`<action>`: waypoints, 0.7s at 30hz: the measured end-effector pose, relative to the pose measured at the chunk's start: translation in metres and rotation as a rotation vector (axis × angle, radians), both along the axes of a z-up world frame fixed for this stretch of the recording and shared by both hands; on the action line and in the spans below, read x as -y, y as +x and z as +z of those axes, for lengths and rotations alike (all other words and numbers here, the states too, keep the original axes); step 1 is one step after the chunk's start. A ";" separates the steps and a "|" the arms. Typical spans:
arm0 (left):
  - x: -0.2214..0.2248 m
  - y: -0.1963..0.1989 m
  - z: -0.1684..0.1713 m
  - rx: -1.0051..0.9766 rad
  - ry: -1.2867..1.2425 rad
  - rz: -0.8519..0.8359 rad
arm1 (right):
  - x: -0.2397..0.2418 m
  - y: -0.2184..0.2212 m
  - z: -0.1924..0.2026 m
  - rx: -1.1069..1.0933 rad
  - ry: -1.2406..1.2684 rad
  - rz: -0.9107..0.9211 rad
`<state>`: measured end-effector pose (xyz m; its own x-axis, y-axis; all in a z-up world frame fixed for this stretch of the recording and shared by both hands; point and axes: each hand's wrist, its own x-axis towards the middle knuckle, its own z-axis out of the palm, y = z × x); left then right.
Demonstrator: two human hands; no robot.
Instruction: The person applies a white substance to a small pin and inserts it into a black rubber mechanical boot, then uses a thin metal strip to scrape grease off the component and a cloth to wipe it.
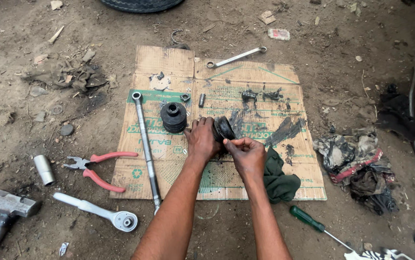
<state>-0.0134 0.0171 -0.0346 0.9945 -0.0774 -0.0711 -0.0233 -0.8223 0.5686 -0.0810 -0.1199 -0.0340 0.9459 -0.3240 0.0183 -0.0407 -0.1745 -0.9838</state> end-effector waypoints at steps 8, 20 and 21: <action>0.015 0.001 -0.044 0.190 0.089 0.057 | -0.031 0.006 0.012 0.012 -0.086 -0.159; 0.016 -0.016 -0.006 0.154 0.098 0.055 | -0.023 -0.001 -0.001 0.085 0.015 -0.172; 0.018 -0.019 -0.012 0.199 0.093 0.061 | -0.026 0.003 0.001 0.095 -0.008 -0.187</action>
<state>-0.0322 -0.0008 -0.0467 0.9923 -0.0187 0.1228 -0.0757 -0.8745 0.4791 -0.0779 -0.0937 -0.0335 0.8632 -0.4932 0.1075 0.0196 -0.1801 -0.9834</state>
